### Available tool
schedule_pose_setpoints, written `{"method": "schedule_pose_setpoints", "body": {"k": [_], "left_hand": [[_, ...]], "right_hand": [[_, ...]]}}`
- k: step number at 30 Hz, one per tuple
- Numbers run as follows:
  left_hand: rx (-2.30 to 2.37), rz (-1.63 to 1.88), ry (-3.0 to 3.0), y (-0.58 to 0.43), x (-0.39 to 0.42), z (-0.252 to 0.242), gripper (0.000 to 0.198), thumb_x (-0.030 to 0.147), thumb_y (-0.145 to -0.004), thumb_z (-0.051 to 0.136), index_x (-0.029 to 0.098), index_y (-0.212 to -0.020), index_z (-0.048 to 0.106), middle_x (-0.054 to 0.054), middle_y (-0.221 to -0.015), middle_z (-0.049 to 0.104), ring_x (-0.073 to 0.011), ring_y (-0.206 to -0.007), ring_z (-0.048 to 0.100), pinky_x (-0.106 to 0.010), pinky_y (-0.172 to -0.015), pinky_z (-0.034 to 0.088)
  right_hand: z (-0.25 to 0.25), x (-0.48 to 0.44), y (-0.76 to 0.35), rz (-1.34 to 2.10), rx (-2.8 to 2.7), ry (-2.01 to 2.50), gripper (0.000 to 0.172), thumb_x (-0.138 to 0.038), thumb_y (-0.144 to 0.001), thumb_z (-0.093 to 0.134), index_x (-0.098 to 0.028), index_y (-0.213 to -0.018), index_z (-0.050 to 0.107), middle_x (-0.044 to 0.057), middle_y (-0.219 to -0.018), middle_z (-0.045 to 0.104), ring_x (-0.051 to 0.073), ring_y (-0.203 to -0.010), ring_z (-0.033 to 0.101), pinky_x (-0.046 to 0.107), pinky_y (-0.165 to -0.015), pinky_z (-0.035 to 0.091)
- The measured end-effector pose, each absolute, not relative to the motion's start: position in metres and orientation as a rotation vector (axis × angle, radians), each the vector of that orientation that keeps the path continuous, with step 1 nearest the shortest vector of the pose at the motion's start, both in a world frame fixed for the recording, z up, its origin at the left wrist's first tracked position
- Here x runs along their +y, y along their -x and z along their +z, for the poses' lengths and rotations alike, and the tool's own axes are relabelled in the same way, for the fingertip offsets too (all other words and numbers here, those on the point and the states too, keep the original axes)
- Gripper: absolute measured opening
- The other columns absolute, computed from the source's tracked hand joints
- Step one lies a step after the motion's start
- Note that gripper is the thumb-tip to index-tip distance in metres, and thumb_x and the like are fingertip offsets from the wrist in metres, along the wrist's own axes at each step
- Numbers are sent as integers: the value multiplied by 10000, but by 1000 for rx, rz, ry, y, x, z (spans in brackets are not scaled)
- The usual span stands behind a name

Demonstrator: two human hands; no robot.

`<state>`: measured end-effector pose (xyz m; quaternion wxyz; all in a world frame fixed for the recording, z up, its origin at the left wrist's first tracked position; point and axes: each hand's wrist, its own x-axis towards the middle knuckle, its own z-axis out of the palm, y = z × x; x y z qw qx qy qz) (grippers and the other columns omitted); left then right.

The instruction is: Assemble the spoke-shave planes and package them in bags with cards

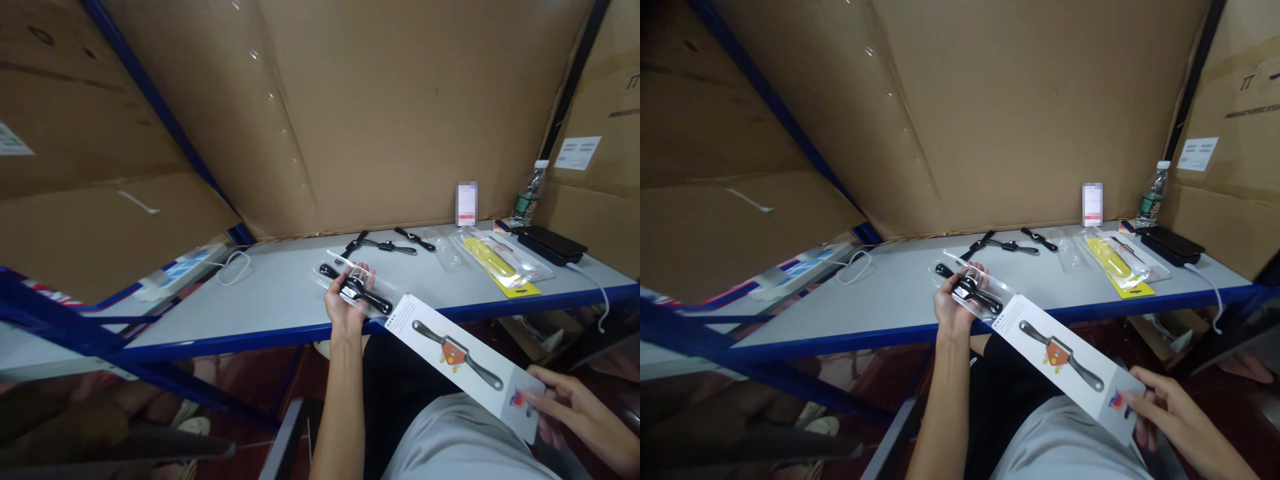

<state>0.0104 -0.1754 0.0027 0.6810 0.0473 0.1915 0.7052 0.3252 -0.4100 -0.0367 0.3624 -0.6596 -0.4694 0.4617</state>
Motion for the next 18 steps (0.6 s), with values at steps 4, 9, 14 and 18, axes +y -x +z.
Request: {"method": "schedule_pose_setpoints", "body": {"k": [4, 9, 14, 18], "left_hand": [[429, 1565, -132, -9, -174, 1, 195, 131, -815, 520, 102, -927, 677, -116, -880, 745, -220, -889, 734, -433, -958, 567], [460, 1563, -99, -11, -177, 8, 189, 119, -834, 499, 93, -922, 664, -107, -859, 739, -215, -854, 733, -436, -944, 570], [467, 1552, -123, -11, -179, 9, 182, 116, -835, 501, 108, -923, 661, -105, -863, 738, -214, -853, 729, -444, -939, 576], [476, 1559, -136, -10, -179, 8, 194, 120, -841, 487, 112, -928, 660, -105, -871, 740, -215, -860, 728, -453, -930, 582]], "right_hand": [[-26, -399, -320, 1135, -1476, 1630, 509, -688, -825, 652, -189, -727, 679, 47, -738, 665, 213, -740, 639, 288, -671, 544], [-10, -358, -297, 1149, -1772, 1526, 420, -571, -902, 592, -173, -801, 678, 33, -786, 664, 171, -695, 581, 250, -581, 447], [2, -302, -256, 951, -1960, 1431, 230, -369, -875, 594, -184, -740, 613, -7, -681, 620, 142, -637, 526, 240, -558, 358], [6, -279, -227, 814, -1874, 1436, 129, -280, -887, 551, -202, -963, 622, -30, -672, 631, 153, -627, 569, 254, -602, 399]]}}
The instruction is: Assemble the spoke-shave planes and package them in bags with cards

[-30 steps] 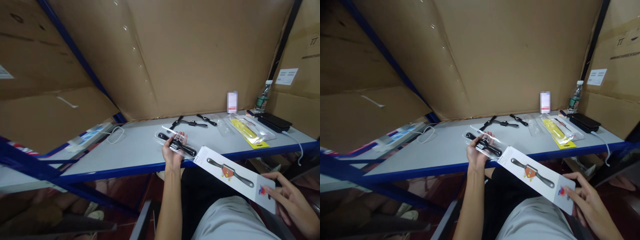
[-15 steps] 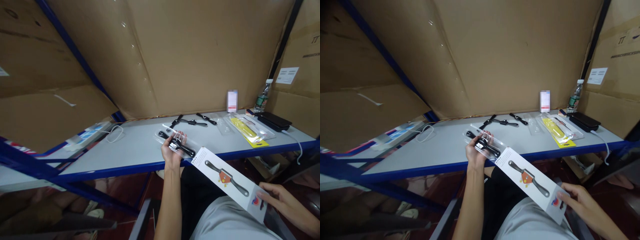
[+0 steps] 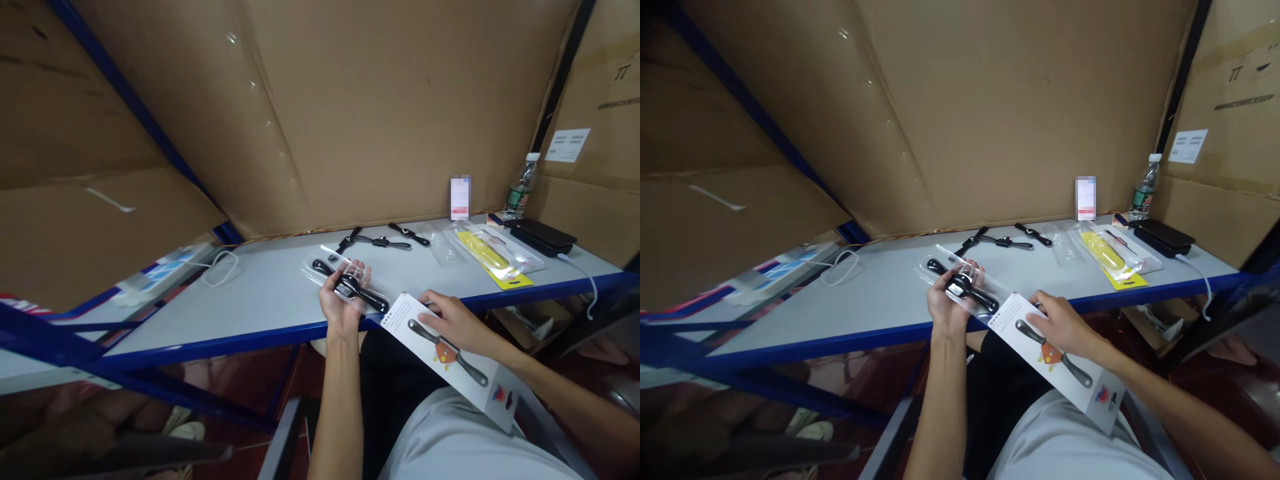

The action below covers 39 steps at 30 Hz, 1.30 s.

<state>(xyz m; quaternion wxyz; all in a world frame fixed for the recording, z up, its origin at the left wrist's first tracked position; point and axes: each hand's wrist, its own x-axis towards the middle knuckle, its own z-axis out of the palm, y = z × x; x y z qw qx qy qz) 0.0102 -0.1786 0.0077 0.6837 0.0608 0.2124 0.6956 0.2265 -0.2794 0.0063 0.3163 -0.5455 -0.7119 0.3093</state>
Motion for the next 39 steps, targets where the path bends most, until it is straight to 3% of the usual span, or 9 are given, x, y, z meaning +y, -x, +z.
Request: {"method": "schedule_pose_setpoints", "body": {"k": [4, 9, 18, 23, 26, 30, 39], "left_hand": [[487, 1593, -114, -11, -179, 9, 187, 131, -852, 479, 112, -907, 657, -103, -857, 734, -214, -847, 727, -452, -925, 585], [506, 1602, -93, -13, -180, 13, 187, 131, -852, 475, 110, -890, 657, -103, -851, 730, -210, -831, 724, -461, -934, 580], [477, 1563, -128, -10, -177, 7, 191, 134, -839, 493, 111, -905, 670, -102, -871, 735, -215, -851, 728, -462, -940, 576], [471, 1576, -128, -10, -175, 4, 193, 132, -829, 496, 109, -906, 671, -113, -893, 733, -222, -867, 728, -467, -942, 576], [475, 1576, -124, -12, -176, 6, 190, 130, -833, 497, 111, -908, 671, -112, -891, 732, -221, -864, 726, -471, -943, 577], [492, 1578, -123, -13, -178, 9, 202, 126, -839, 490, 112, -922, 673, -104, -877, 735, -216, -851, 724, -471, -938, 579], [507, 1574, -167, -13, -179, 8, 201, 133, -826, 520, 113, -940, 685, -111, -885, 735, -211, -870, 722, -450, -950, 574]], "right_hand": [[0, -283, -216, 512, -1792, 1452, 269, -248, -930, 508, -242, -1179, 609, -23, -775, 674, 176, -707, 648, 278, -690, 465], [-13, -296, -222, 331, -1913, 1345, 381, -223, -1008, 425, -266, -1309, 654, 59, -1157, 740, 218, -1034, 696, 321, -908, 500], [-15, -297, -218, 212, -2052, 1435, 452, -223, -1020, 419, -240, -1414, 638, 92, -986, 745, 218, -889, 699, 295, -796, 497], [-10, -295, -219, 301, -1863, 1459, 360, -303, -1008, 448, -217, -1273, 677, 70, -926, 745, 212, -822, 685, 293, -756, 477], [2, -292, -221, 412, -1787, 1539, 283, -399, -984, 499, -216, -1023, 712, 22, -732, 679, 192, -678, 633, 280, -652, 423], [13, -283, -225, 545, -1826, 1515, 332, -447, -943, 543, -215, -739, 665, 0, -622, 600, 164, -608, 562, 272, -594, 363], [0, -260, -233, 745, -1840, 1439, 344, -448, -896, 564, -189, -684, 645, -10, -575, 591, 148, -586, 534, 263, -584, 374]]}}
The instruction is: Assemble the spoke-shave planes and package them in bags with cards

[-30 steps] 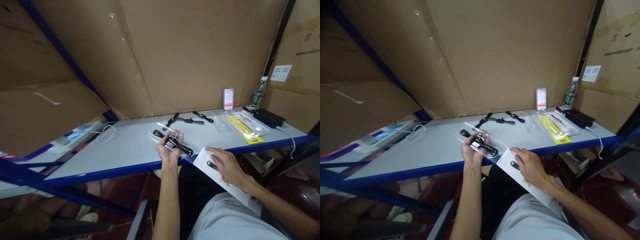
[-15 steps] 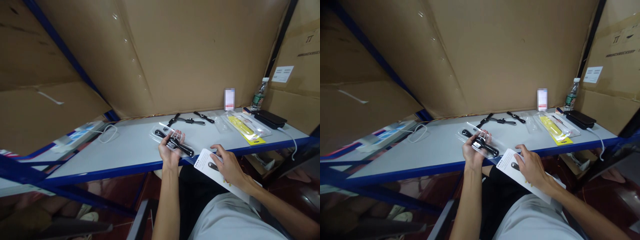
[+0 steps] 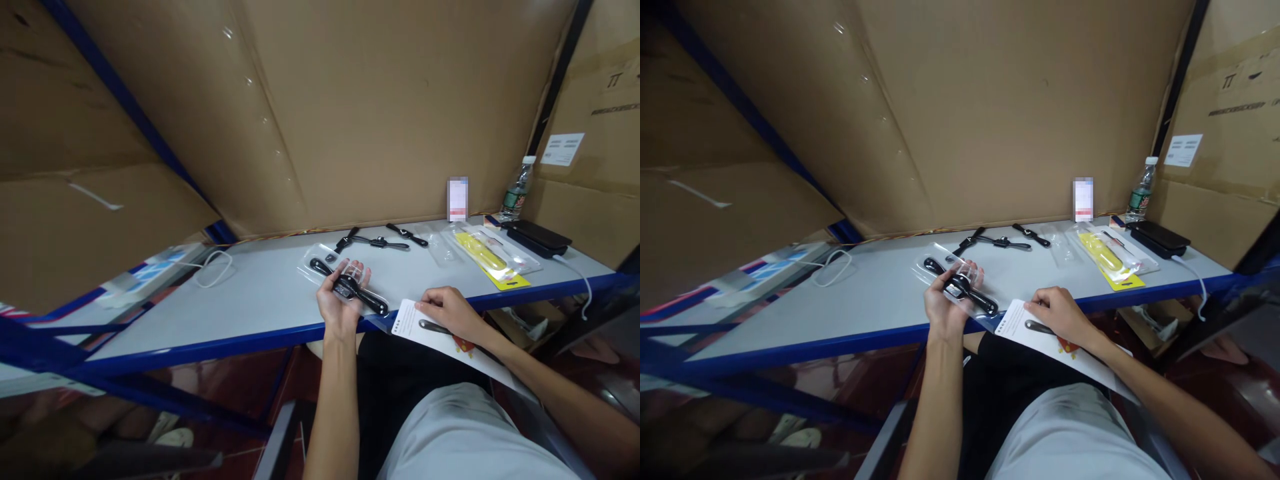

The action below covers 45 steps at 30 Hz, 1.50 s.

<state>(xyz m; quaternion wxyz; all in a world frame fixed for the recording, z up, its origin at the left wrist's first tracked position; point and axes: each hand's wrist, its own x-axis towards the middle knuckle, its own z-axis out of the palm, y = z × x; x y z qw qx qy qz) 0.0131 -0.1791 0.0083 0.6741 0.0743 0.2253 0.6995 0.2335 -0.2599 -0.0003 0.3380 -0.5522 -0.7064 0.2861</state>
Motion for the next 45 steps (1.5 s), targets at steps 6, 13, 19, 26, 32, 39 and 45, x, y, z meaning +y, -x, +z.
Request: {"method": "schedule_pose_setpoints", "body": {"k": [6, 13, 19, 26, 32, 39, 45], "left_hand": [[514, 1574, -209, -12, -179, 7, 219, 143, -810, 530, 130, -959, 690, -103, -887, 732, -209, -886, 716, -456, -960, 570], [506, 1555, -166, -12, -180, 9, 221, 131, -822, 509, 115, -962, 679, -99, -865, 733, -205, -850, 720, -453, -951, 569], [483, 1549, -178, -11, -178, 6, 227, 142, -817, 526, 106, -977, 684, -107, -868, 730, -209, -835, 719, -468, -957, 565], [492, 1561, -202, -11, -178, 5, 253, 136, -804, 525, 124, -998, 686, -98, -884, 733, -205, -846, 719, -454, -940, 576], [502, 1552, -198, -12, -181, 9, 255, 139, -826, 509, 105, -1008, 684, -103, -893, 731, -202, -854, 719, -430, -923, 584], [506, 1553, -238, -12, -181, 6, 292, 140, -800, 529, 122, -1040, 694, -108, -909, 734, -208, -874, 721, -435, -930, 582], [502, 1548, -181, -12, -181, 9, 261, 130, -819, 513, 99, -1011, 687, -112, -886, 733, -210, -845, 724, -421, -906, 587]], "right_hand": [[3, -257, -234, 720, -1862, 1463, 331, -420, -878, 568, -177, -671, 654, 6, -614, 637, 151, -623, 552, 264, -588, 366], [3, -267, -227, 612, -1832, 1499, 297, -410, -917, 528, -213, -706, 601, 6, -665, 633, 166, -656, 564, 283, -626, 373], [7, -276, -223, 591, -1871, 1506, 298, -402, -935, 516, -211, -721, 599, 4, -665, 621, 164, -652, 553, 282, -635, 372], [4, -264, -230, 868, -1826, 1396, 318, -427, -878, 557, -184, -676, 595, -7, -629, 586, 144, -641, 511, 259, -602, 375], [8, -258, -233, 985, -1841, 1375, 373, -502, -837, 574, -177, -655, 587, -24, -602, 489, 130, -609, 434, 251, -551, 324], [11, -255, -233, 932, -1901, 1396, 371, -502, -833, 520, -185, -644, 558, -18, -614, 468, 132, -632, 413, 254, -566, 301], [5, -263, -228, 782, -1838, 1447, 334, -441, -902, 516, -196, -678, 557, -18, -615, 532, 138, -616, 480, 262, -588, 332]]}}
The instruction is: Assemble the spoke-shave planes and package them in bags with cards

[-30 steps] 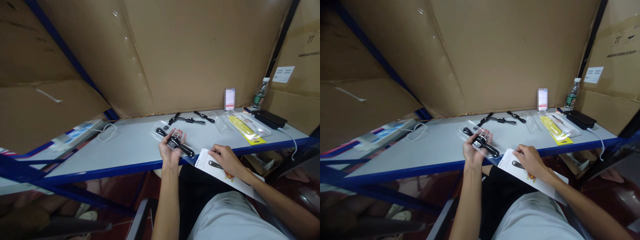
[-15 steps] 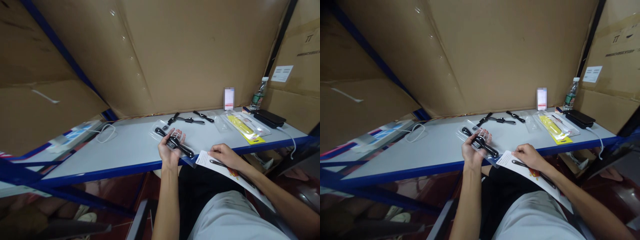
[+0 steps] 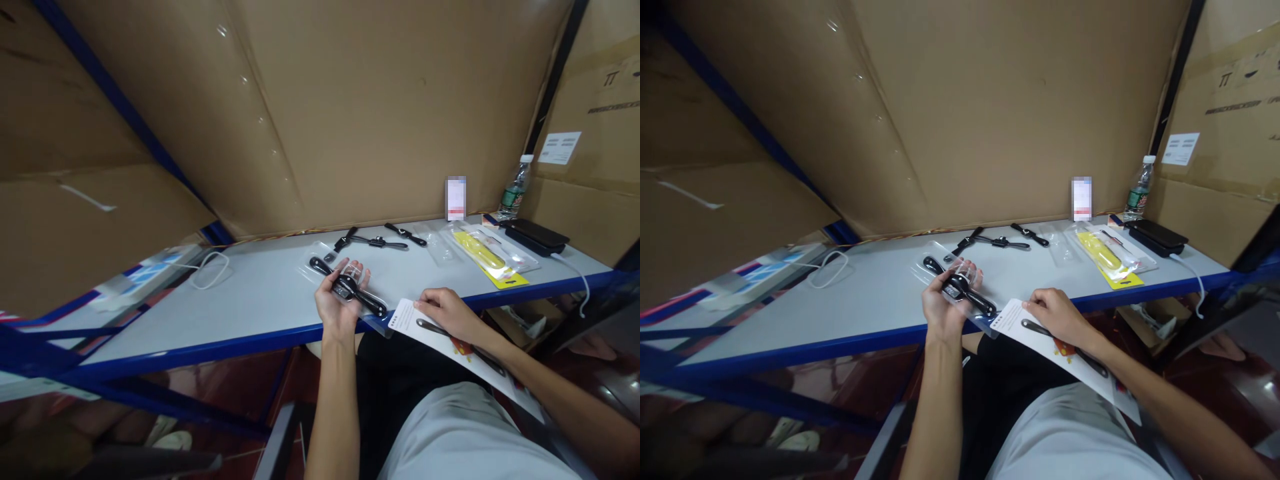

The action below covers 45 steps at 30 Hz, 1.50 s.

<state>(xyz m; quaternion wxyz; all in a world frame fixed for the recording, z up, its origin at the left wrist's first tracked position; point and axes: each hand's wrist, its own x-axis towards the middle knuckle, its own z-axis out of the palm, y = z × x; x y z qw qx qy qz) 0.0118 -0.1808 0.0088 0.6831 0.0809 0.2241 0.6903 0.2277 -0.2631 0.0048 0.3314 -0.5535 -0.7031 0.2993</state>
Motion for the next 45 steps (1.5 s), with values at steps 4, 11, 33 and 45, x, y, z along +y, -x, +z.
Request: {"method": "schedule_pose_setpoints", "body": {"k": [4, 11, 33, 45], "left_hand": [[501, 1534, -149, -12, -182, 11, 237, 122, -833, 498, 91, -988, 675, -111, -867, 733, -214, -827, 725, -435, -904, 582], [484, 1512, -142, -13, -182, 12, 223, 131, -850, 484, 92, -973, 665, -110, -856, 736, -214, -819, 724, -439, -893, 579], [439, 1513, -81, -13, -182, 14, 204, 124, -872, 462, 104, -942, 652, -99, -827, 733, -204, -793, 726, -415, -881, 585], [466, 1520, -133, -16, -180, 13, 186, 158, -909, 511, 119, -1008, 663, -126, -962, 744, -259, -964, 737, -501, -982, 561]], "right_hand": [[8, -276, -221, 601, -1850, 1487, 306, -400, -964, 489, -212, -730, 550, -12, -642, 586, 154, -632, 544, 266, -617, 349], [6, -279, -216, 391, -1963, 1623, 227, -337, -1006, 485, -221, -821, 547, 18, -715, 656, 190, -686, 627, 279, -665, 358], [19, -289, -241, 923, -1863, 1450, 241, -391, -897, 600, -199, -1042, 590, -22, -698, 658, 167, -654, 603, 260, -602, 419], [-33, -379, -310, 1643, -1436, 1692, 639, -787, -776, 640, -161, -904, 647, -49, -594, 509, 44, -379, 370, 164, -327, 252]]}}
